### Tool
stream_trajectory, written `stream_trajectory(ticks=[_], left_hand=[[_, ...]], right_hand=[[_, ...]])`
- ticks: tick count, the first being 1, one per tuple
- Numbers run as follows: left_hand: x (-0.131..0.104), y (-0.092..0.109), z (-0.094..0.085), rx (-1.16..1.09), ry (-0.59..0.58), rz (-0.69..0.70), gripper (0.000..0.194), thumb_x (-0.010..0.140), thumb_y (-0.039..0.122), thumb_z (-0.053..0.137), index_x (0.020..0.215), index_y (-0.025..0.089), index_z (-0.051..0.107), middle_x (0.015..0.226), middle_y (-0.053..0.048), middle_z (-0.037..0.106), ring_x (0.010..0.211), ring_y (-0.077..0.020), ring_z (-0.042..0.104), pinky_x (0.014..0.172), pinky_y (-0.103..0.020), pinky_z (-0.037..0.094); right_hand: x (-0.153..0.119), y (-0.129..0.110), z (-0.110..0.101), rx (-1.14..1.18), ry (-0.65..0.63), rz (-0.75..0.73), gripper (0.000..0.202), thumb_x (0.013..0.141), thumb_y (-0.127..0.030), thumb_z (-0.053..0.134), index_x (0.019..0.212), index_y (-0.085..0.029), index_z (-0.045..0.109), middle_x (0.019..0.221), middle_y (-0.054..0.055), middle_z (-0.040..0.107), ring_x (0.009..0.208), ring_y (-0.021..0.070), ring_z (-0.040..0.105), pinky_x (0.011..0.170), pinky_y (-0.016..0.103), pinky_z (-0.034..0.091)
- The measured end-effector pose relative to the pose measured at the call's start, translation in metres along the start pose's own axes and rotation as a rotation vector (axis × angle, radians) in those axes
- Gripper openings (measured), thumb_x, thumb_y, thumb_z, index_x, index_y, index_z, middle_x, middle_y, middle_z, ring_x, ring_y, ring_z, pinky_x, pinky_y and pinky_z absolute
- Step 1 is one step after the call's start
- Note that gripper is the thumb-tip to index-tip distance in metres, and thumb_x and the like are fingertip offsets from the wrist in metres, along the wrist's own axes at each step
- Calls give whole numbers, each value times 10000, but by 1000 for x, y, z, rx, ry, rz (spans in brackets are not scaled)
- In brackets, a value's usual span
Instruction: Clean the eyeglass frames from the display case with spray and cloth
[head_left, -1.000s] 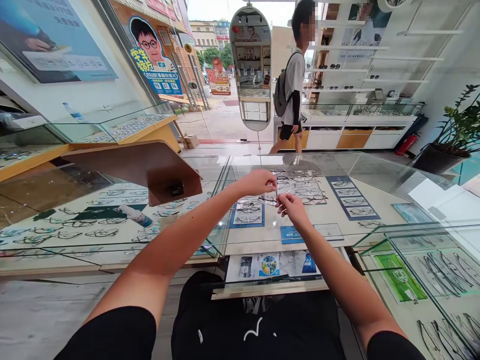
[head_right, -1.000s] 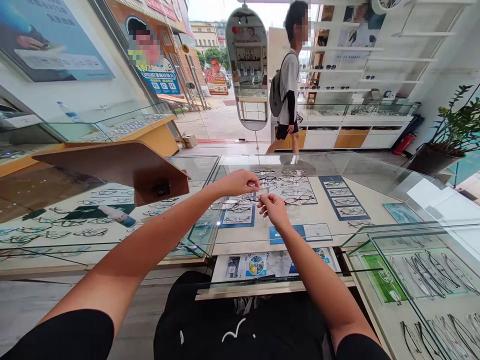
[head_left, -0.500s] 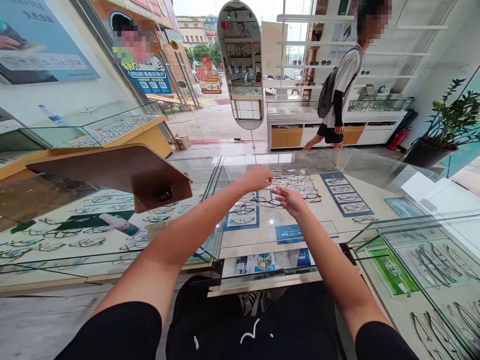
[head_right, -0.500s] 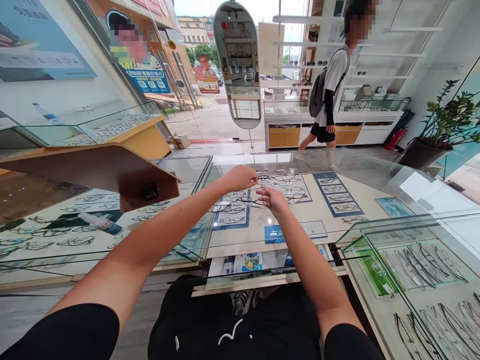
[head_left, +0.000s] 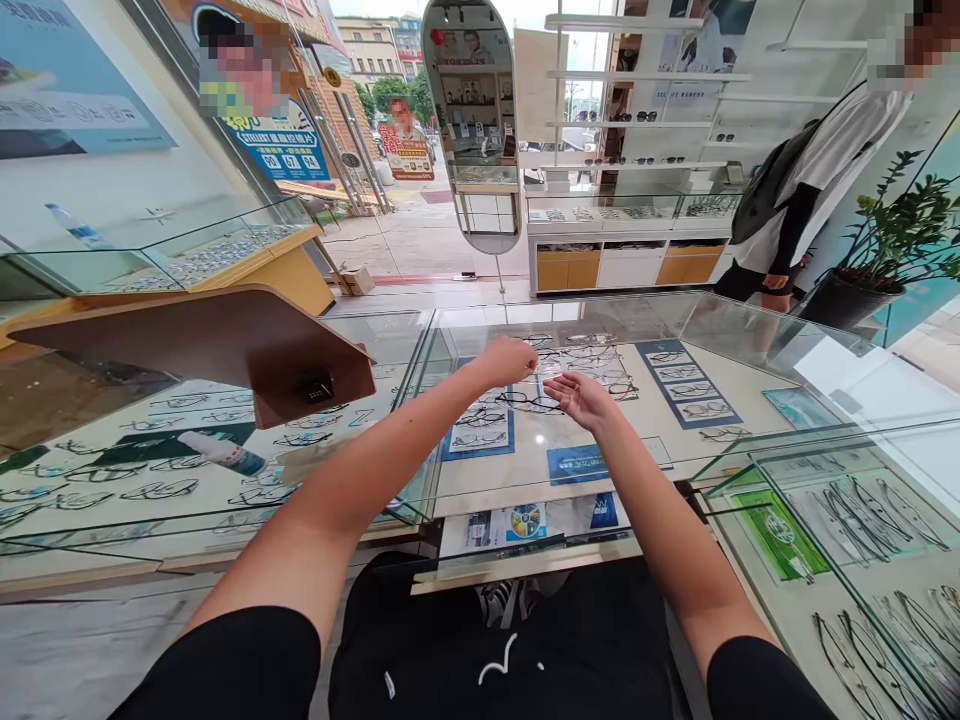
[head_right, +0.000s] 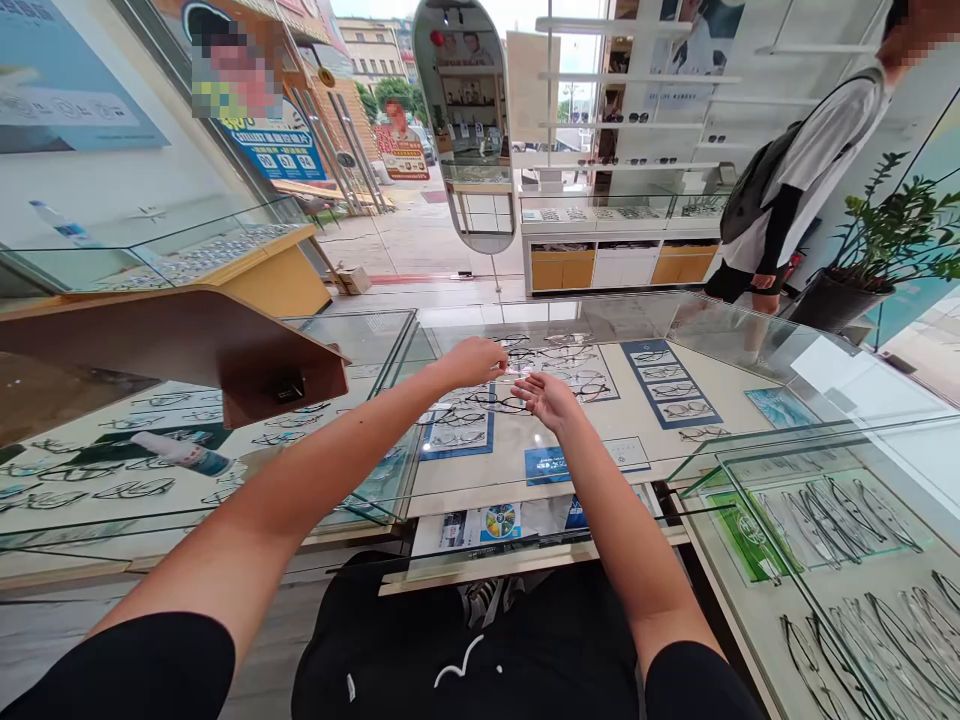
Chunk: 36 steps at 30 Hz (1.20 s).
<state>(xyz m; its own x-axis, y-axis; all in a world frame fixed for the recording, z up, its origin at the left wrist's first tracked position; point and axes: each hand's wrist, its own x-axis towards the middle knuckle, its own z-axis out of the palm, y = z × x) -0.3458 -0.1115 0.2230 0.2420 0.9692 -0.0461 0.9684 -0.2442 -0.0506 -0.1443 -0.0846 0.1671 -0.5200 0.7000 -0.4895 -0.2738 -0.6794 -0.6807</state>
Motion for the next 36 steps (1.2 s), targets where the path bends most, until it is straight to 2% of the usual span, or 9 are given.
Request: stream_trajectory(ticks=[3, 8, 14, 18, 23, 30, 36], left_hand=[[-2, -1, 0, 2, -12, -8, 195, 962, 260, 614, 980, 212, 802, 1122, -88, 825, 1048, -252, 730, 939, -341, 498], [-6, 0, -2, 16, -33, -13, 208, 977, 287, 609, 986, 228, 808, 1101, -70, 833, 998, -249, 734, 839, -325, 501], [-11, 7, -1, 46, -18, -4, 242, 973, 283, 596, 1008, 231, 829, 1109, -88, 831, 1029, -270, 736, 881, -357, 510], [-13, 14, 1, 55, -18, 26, 264, 962, 281, 591, 1028, 231, 842, 1100, -87, 832, 1046, -279, 737, 912, -373, 521], [-9, 18, 5, 63, -34, 22, 253, 949, 273, 608, 1023, 231, 846, 1092, -86, 837, 1025, -269, 744, 906, -356, 526], [-4, 15, 8, 78, -76, -36, 239, 926, 237, 616, 980, 212, 848, 1040, -106, 838, 996, -281, 752, 876, -356, 535], [-1, 7, 2, 36, -100, -93, 251, 924, 374, 671, 1033, 246, 858, 1074, -81, 841, 1018, -277, 746, 844, -335, 554]], right_hand=[[-5, -3, 0, -8, 2, 10, 114, 1051, -171, 540, 1138, -195, 610, 1024, 136, 747, 777, 190, 799, 366, 163, 456], [-12, -5, -1, -56, 10, -33, 154, 1062, -243, 562, 1194, -189, 617, 1121, 147, 734, 876, 212, 825, 412, 172, 503], [-6, -3, -7, -151, 80, -175, 204, 993, -286, 652, 1181, -205, 652, 1318, 136, 704, 846, 212, 825, 451, 216, 510], [0, -3, -10, -184, 152, -310, 291, 942, -299, 690, 1222, -228, 654, 1420, 124, 680, 760, 150, 770, 437, 210, 470], [1, -2, -11, -198, 202, -428, 358, 890, -317, 705, 1238, -240, 666, 1328, 105, 722, 694, 125, 695, 411, 212, 438], [0, 1, -7, -191, 217, -482, 285, 838, -303, 715, 1112, -234, 687, 1169, 79, 747, 626, 113, 636, 389, 210, 391], [-1, 0, -4, -144, 219, -507, 264, 805, -294, 705, 1062, -237, 697, 1068, 45, 743, 583, 96, 576, 390, 205, 322]])
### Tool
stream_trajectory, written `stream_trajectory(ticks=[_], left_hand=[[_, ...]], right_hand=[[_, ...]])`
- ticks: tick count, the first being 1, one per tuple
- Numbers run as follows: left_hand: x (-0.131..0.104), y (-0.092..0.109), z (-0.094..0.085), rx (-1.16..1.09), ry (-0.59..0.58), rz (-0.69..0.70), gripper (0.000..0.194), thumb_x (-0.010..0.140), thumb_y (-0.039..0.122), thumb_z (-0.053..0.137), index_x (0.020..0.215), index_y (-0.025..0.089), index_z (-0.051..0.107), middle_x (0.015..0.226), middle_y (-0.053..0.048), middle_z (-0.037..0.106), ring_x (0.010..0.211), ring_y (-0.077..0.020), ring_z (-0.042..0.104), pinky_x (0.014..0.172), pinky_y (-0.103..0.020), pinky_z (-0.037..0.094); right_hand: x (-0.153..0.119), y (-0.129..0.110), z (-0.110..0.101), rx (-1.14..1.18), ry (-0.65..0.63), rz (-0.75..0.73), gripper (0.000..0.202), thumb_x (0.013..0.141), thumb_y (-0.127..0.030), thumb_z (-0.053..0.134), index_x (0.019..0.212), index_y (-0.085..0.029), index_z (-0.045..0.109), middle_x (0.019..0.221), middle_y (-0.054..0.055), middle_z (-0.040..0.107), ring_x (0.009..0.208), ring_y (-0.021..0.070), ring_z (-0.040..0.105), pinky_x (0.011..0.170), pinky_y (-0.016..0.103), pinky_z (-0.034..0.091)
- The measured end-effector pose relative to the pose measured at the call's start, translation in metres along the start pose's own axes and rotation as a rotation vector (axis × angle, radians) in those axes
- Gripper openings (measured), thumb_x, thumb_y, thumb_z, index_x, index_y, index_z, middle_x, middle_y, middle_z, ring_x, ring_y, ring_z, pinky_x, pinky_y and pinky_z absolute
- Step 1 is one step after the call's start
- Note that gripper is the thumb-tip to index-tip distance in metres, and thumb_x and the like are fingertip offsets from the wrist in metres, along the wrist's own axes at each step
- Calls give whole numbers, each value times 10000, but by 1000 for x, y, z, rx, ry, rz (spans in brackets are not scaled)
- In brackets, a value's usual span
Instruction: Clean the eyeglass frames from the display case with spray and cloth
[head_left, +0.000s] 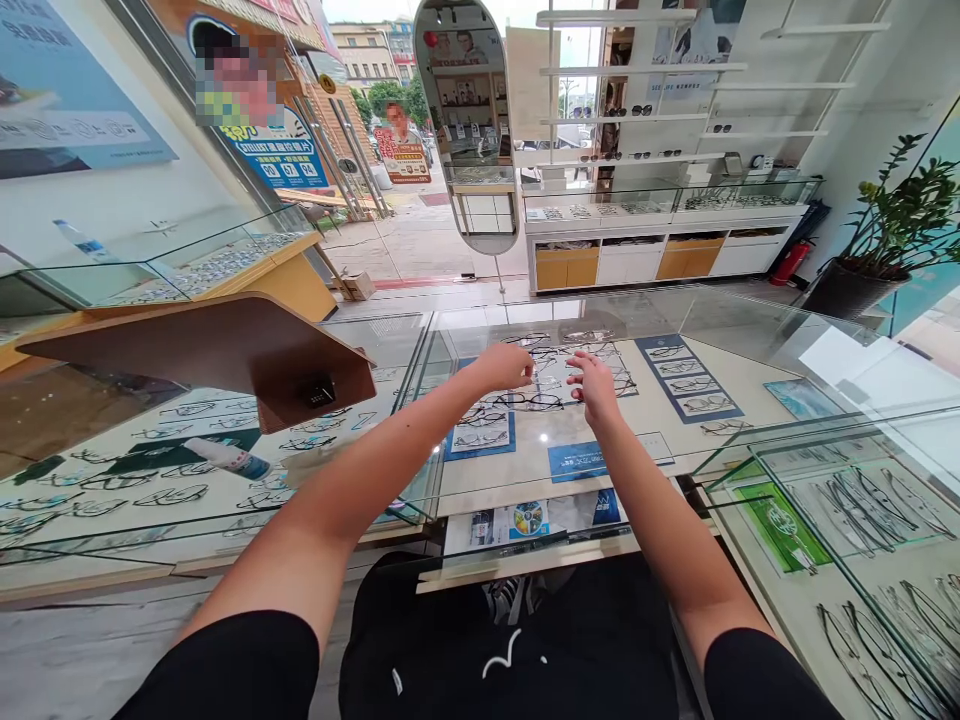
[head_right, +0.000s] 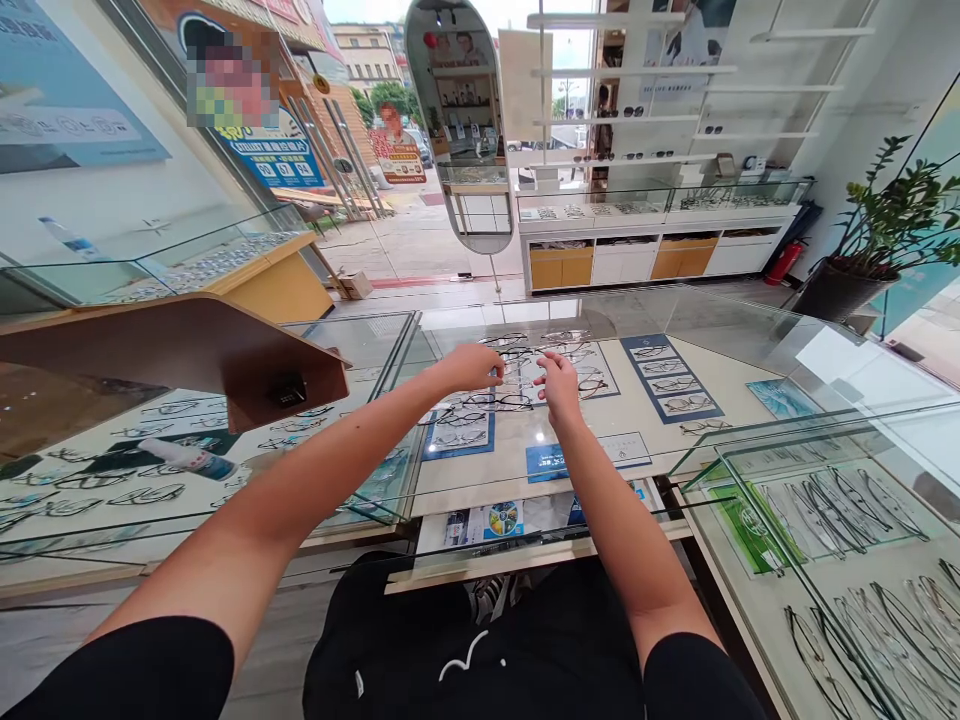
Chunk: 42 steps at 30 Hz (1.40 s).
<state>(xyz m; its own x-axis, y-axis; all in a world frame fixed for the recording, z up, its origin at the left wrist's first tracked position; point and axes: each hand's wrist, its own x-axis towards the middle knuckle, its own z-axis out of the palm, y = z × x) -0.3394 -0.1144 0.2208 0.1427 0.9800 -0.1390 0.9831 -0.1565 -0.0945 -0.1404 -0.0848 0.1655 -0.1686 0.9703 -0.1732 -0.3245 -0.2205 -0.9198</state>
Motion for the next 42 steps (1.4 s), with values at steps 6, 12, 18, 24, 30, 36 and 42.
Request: stream_trajectory(ticks=[6, 12, 18, 24, 30, 36, 42], left_hand=[[15, -12, -4, -36, 40, -134, 290, 954, 376, 656, 1123, 246, 853, 1178, -99, 825, 1121, -298, 736, 916, -351, 562], [32, -14, 5, -48, -10, -171, 236, 923, 365, 704, 1059, 263, 868, 1153, -92, 835, 1130, -291, 740, 943, -335, 562], [36, -17, 6, -71, 23, -168, 256, 887, 349, 678, 1039, 265, 867, 1105, -77, 846, 1111, -273, 733, 883, -306, 559], [24, -20, -7, -134, 126, -171, 239, 862, 350, 680, 979, 251, 864, 1070, -72, 844, 1031, -258, 725, 810, -295, 527], [-9, -22, -29, -250, 308, -194, 301, 949, 438, 637, 1007, 227, 845, 1024, -77, 811, 955, -244, 709, 741, -314, 496], [-67, 9, -15, -960, 668, -169, 365, 911, 563, 726, 954, 205, 779, 980, -74, 787, 906, -227, 714, 795, -324, 554], [-109, 47, 35, -1362, 744, -187, 370, 871, 580, 792, 909, 214, 754, 946, -51, 782, 908, -219, 732, 846, -329, 571]], right_hand=[[-2, -4, 0, 37, 20, -43, 177, 787, -268, 687, 957, -220, 679, 736, -40, 595, 530, 82, 409, 428, 208, 278], [-2, -1, -2, 48, 60, -88, 172, 755, -253, 683, 920, -218, 651, 734, -46, 570, 561, 89, 381, 465, 224, 288], [-4, 1, -3, 26, 73, -105, 158, 746, -273, 689, 890, -222, 648, 768, -31, 604, 602, 104, 416, 489, 229, 291], [-10, 0, -5, 0, 61, -128, 161, 755, -283, 693, 897, -224, 645, 771, -31, 617, 575, 100, 395, 498, 233, 297], [-17, 0, -6, -53, 28, -173, 195, 753, -329, 725, 893, -237, 626, 754, -33, 629, 589, 115, 430, 516, 242, 325], [-31, 0, -2, -106, -146, -236, 247, 751, -382, 779, 915, -235, 666, 799, -8, 704, 648, 132, 517, 558, 242, 388], [-58, 11, 13, -187, -481, -223, 316, 807, -518, 791, 887, -213, 766, 712, 8, 732, 574, 114, 441, 548, 246, 363]])
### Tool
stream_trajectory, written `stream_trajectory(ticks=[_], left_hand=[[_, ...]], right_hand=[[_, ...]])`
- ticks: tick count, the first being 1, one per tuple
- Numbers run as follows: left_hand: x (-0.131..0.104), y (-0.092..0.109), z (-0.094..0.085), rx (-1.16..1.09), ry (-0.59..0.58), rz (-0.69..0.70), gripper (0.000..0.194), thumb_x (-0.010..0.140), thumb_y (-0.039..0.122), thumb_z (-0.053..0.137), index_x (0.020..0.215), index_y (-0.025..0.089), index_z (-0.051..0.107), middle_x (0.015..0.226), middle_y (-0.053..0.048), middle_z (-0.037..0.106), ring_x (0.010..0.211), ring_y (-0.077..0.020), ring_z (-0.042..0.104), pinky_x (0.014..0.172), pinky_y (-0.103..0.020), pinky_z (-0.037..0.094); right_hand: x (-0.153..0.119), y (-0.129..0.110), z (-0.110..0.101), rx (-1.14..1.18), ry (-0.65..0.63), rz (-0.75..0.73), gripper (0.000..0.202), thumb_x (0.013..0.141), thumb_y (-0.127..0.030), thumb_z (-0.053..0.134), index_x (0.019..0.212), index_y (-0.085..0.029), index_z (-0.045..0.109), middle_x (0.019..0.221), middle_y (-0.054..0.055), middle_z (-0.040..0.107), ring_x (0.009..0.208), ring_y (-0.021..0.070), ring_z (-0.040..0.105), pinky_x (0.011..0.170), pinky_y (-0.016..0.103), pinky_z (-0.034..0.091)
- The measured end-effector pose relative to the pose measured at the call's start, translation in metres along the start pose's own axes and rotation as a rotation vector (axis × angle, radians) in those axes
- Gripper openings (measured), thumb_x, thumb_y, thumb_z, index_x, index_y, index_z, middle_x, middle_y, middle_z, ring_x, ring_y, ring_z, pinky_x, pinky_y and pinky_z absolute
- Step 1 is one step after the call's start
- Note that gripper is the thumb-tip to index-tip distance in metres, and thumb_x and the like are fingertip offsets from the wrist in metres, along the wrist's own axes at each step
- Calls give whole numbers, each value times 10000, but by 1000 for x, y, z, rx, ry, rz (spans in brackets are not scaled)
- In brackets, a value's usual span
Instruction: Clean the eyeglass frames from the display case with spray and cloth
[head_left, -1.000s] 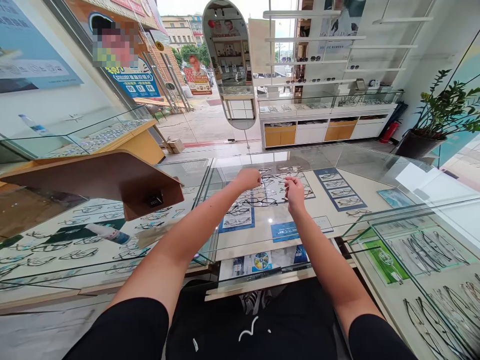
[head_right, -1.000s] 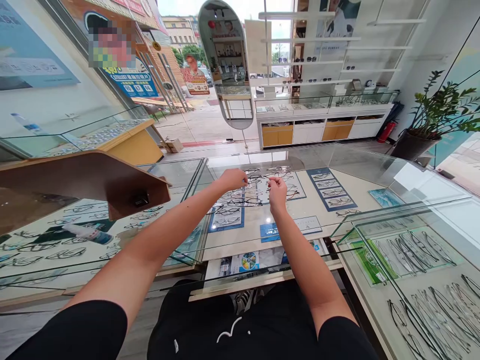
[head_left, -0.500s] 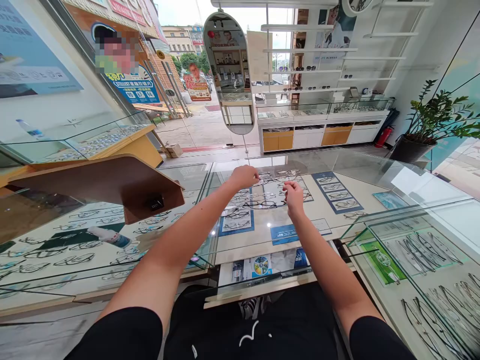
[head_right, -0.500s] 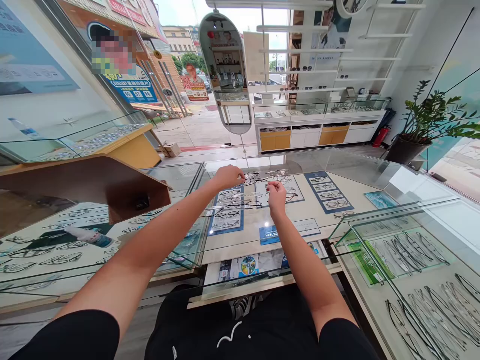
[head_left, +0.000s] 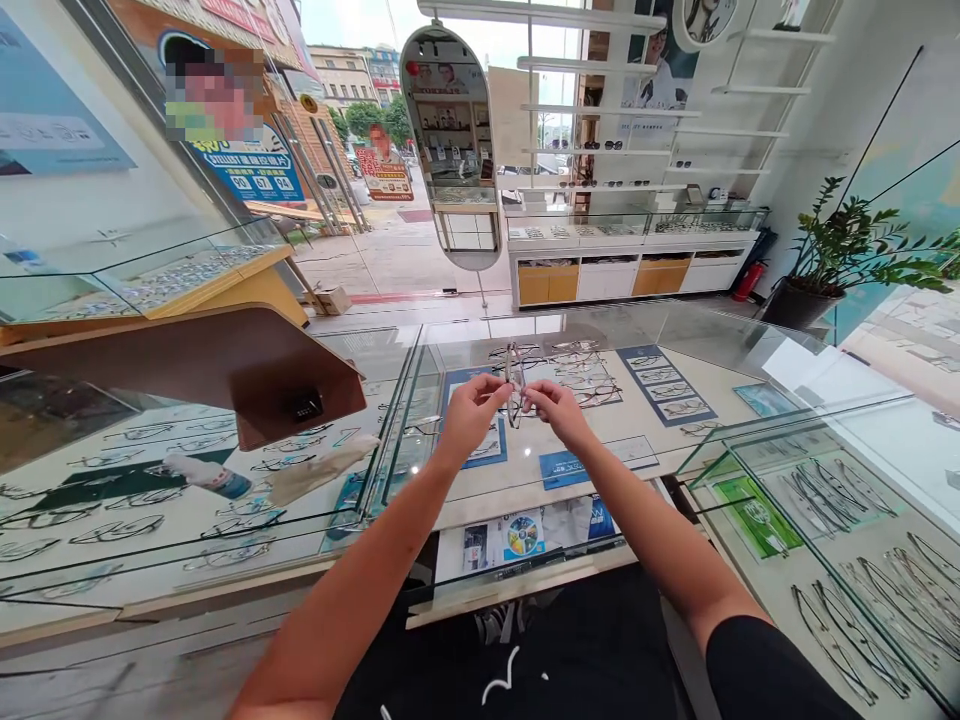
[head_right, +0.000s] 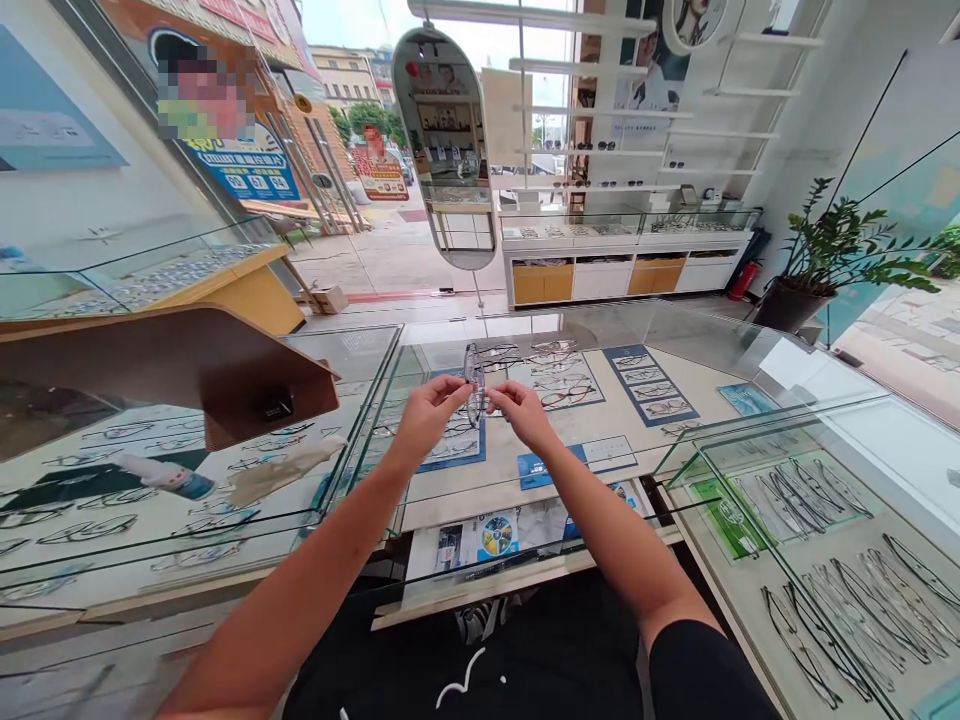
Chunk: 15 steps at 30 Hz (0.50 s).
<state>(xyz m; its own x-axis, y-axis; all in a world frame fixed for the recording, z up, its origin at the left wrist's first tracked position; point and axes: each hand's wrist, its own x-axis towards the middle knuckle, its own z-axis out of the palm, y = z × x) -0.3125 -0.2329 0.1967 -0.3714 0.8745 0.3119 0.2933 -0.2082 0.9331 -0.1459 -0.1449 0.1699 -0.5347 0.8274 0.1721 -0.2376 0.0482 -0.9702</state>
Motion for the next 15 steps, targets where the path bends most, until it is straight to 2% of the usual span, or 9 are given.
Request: stream_trajectory(ticks=[3, 6, 10, 15], left_hand=[[-20, -13, 2, -62, 38, -3, 359, 888, 568, 782, 934, 212, 763, 966, -59, 787, 929, -221, 744, 885, -343, 588], [-32, -23, 3, -73, 77, 6, 342, 906, 554, 770, 947, 215, 771, 962, -60, 786, 928, -221, 748, 918, -359, 605], [-39, -26, 3, -63, 66, 7, 347, 928, 565, 745, 951, 222, 781, 977, -65, 792, 956, -235, 757, 956, -382, 617], [-43, -20, 0, -31, 73, 9, 300, 925, 517, 739, 945, 219, 771, 1019, -66, 806, 1008, -242, 756, 1008, -391, 606]], right_hand=[[-8, 1, 9, -17, -103, -8, 383, 791, -593, 830, 789, -220, 742, 658, -1, 691, 593, 126, 481, 573, 258, 386], [-13, 2, 11, -32, -149, -4, 415, 789, -624, 833, 750, -225, 724, 651, -2, 671, 585, 125, 462, 578, 271, 370], [-16, 3, 9, -47, -150, 2, 408, 824, -627, 799, 755, -231, 730, 646, -9, 647, 582, 123, 410, 568, 272, 326], [-20, 3, 10, -67, -96, -19, 396, 787, -625, 858, 796, -245, 745, 640, -16, 618, 618, 144, 474, 592, 282, 382]])
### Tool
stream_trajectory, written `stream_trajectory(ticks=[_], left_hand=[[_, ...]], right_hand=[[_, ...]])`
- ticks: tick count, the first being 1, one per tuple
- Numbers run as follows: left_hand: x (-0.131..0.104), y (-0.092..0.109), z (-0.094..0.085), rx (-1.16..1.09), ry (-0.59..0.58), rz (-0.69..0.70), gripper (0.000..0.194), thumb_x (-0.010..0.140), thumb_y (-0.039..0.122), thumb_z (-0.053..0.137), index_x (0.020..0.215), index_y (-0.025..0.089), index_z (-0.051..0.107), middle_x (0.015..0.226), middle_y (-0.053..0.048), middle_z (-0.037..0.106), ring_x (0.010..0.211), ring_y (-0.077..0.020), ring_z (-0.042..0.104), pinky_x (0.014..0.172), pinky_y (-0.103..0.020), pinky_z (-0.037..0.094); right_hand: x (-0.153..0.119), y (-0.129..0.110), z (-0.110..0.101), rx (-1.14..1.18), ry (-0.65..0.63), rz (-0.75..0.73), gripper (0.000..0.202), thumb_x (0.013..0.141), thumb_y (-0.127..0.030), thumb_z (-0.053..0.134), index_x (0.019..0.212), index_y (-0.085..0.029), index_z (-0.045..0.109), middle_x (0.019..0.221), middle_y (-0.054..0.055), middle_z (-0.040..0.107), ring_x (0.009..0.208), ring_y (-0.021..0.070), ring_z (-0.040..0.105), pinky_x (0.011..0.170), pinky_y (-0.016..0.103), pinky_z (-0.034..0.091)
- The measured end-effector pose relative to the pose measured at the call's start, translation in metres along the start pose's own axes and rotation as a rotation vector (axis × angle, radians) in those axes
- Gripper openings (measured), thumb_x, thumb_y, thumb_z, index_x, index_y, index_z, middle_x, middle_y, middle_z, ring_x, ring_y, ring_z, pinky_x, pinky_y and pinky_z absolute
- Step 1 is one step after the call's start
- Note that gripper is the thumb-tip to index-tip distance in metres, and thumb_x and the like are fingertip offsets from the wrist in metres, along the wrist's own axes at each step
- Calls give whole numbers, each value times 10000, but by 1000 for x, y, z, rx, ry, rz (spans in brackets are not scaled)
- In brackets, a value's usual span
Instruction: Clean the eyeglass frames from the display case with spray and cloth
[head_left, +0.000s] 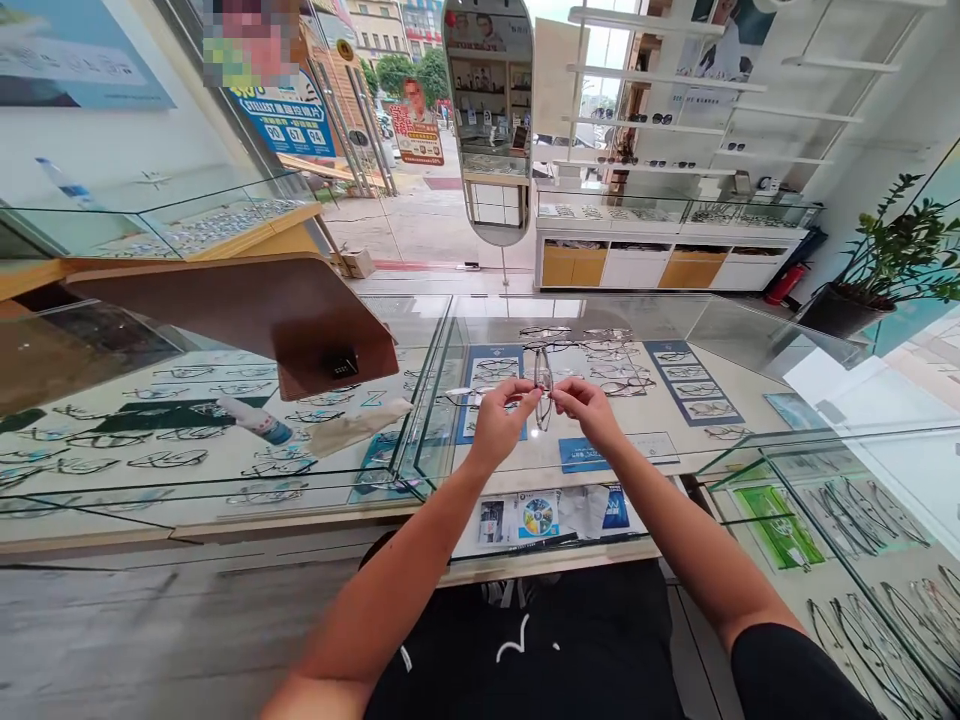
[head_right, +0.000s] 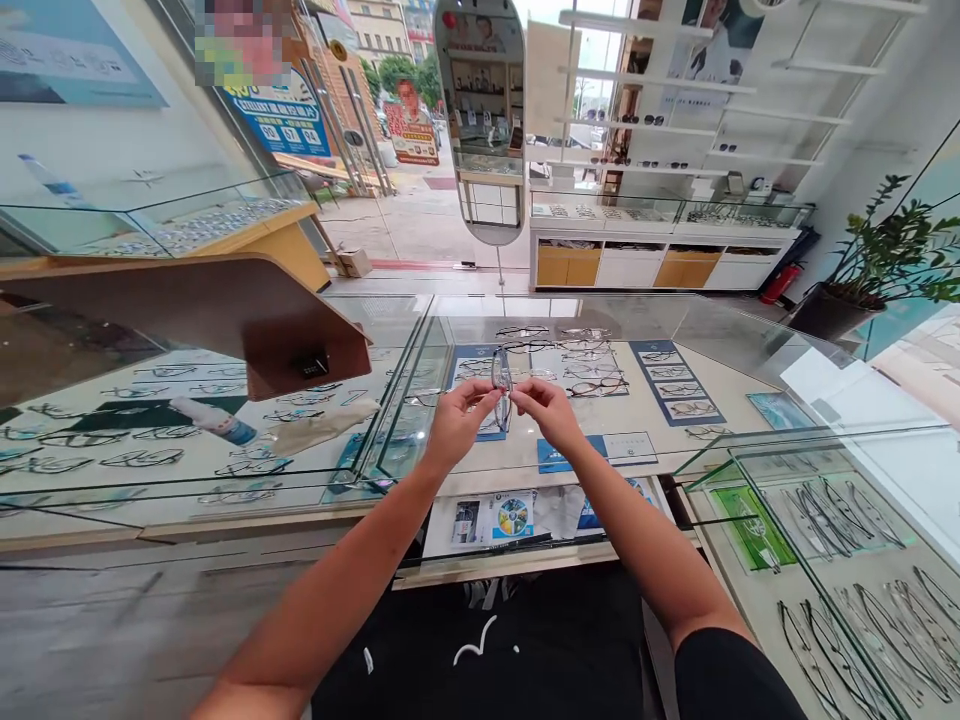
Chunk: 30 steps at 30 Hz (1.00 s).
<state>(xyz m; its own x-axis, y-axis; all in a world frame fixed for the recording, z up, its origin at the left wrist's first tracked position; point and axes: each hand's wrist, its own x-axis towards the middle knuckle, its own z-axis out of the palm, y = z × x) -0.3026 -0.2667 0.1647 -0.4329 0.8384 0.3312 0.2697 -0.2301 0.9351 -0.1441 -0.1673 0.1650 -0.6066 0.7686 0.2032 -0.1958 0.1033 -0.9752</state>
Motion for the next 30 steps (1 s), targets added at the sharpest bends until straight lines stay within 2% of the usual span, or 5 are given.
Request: stream_trajectory(ticks=[10, 20, 25, 30], left_hand=[[-2, 4, -3, 74, -11, 2, 286, 964, 519, 713, 964, 238, 767, 1038, -62, 812, 1064, -264, 755, 1051, -416, 581], [0, 1, -4, 68, 32, -17, 283, 958, 508, 725, 985, 232, 777, 1086, -69, 826, 1082, -264, 754, 1044, -417, 577], [3, -4, -7, 42, 105, -8, 316, 957, 531, 733, 1011, 223, 774, 1109, -82, 834, 1094, -262, 766, 1050, -420, 589], [6, -12, -7, -69, 220, -15, 363, 933, 559, 761, 1025, 208, 750, 1094, -92, 830, 1090, -256, 782, 1026, -400, 608]], right_hand=[[-2, -3, 2, -39, 58, -21, 347, 787, -574, 879, 800, -247, 766, 701, -1, 635, 691, 174, 553, 677, 326, 483], [-1, -1, -1, -93, 67, -61, 309, 838, -534, 840, 805, -239, 758, 692, 4, 635, 679, 172, 532, 659, 315, 432], [1, -1, -2, -77, 131, -28, 275, 800, -482, 830, 745, -242, 706, 699, 0, 605, 665, 164, 490, 623, 302, 397], [3, -3, -4, -26, 183, 15, 260, 760, -376, 776, 622, -234, 609, 779, 19, 659, 663, 148, 484, 638, 306, 411]])
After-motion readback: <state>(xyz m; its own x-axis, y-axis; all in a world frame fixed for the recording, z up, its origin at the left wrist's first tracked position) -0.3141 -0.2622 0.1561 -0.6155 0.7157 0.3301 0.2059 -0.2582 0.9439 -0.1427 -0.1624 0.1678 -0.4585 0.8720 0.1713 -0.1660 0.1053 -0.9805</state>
